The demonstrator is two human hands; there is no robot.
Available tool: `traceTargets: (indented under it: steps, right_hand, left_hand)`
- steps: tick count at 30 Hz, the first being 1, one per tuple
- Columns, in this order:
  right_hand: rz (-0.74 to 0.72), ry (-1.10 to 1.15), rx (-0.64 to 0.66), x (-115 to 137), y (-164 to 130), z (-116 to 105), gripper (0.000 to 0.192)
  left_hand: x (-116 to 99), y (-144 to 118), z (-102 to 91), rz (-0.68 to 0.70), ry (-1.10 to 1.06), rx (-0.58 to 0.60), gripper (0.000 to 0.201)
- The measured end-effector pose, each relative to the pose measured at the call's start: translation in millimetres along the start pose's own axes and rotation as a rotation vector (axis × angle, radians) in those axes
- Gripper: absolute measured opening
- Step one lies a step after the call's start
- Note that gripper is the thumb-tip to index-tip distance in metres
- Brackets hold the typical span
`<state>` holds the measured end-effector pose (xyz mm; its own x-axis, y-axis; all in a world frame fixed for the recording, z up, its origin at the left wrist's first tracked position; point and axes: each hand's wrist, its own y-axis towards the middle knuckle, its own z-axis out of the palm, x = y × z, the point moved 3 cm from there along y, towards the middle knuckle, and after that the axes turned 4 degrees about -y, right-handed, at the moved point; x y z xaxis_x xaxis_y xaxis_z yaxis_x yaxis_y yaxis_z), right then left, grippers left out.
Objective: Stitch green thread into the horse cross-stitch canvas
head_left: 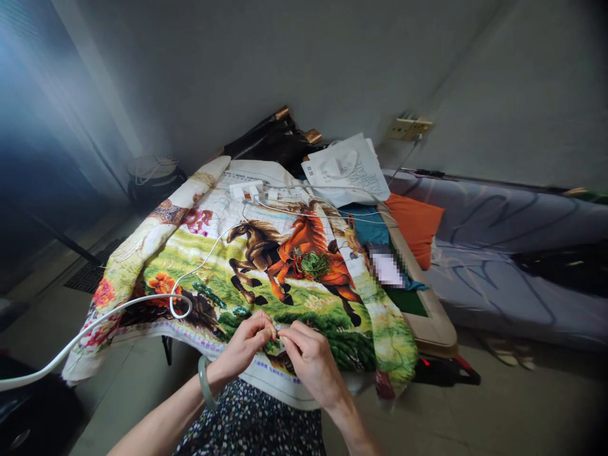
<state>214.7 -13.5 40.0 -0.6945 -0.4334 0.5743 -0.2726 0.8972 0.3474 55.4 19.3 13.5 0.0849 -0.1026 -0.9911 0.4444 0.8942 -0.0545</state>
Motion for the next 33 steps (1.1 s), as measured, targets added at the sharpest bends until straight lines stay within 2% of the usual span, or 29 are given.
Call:
traceTargets:
  steps: [20, 25, 30, 31, 33]
  right_hand:
    - [-0.040, -0.006, -0.015, 1, -3, 2, 0.029]
    - [-0.040, 0.007, -0.034, 2, -3, 3, 0.029]
    - [-0.049, 0.035, -0.128, 3, -3, -1, 0.028]
    - [-0.050, 0.034, -0.147, 4, -3, -1, 0.027]
    - [-0.054, 0.026, -0.183, 5, -3, -2, 0.026]
  left_hand:
    - [8, -1, -1.3, 0.038, 0.075, 0.137, 0.049]
    - [4, 1, -1.7, 0.076, 0.144, 0.156, 0.042]
    - [-6, -1, -3.2, 0.058, 0.268, 0.077, 0.013]
    - [-7, -3, -3.5, 0.064, 0.270, 0.031, 0.012]
    - [-8, -6, -5.5, 0.081, 0.247, -0.140, 0.028]
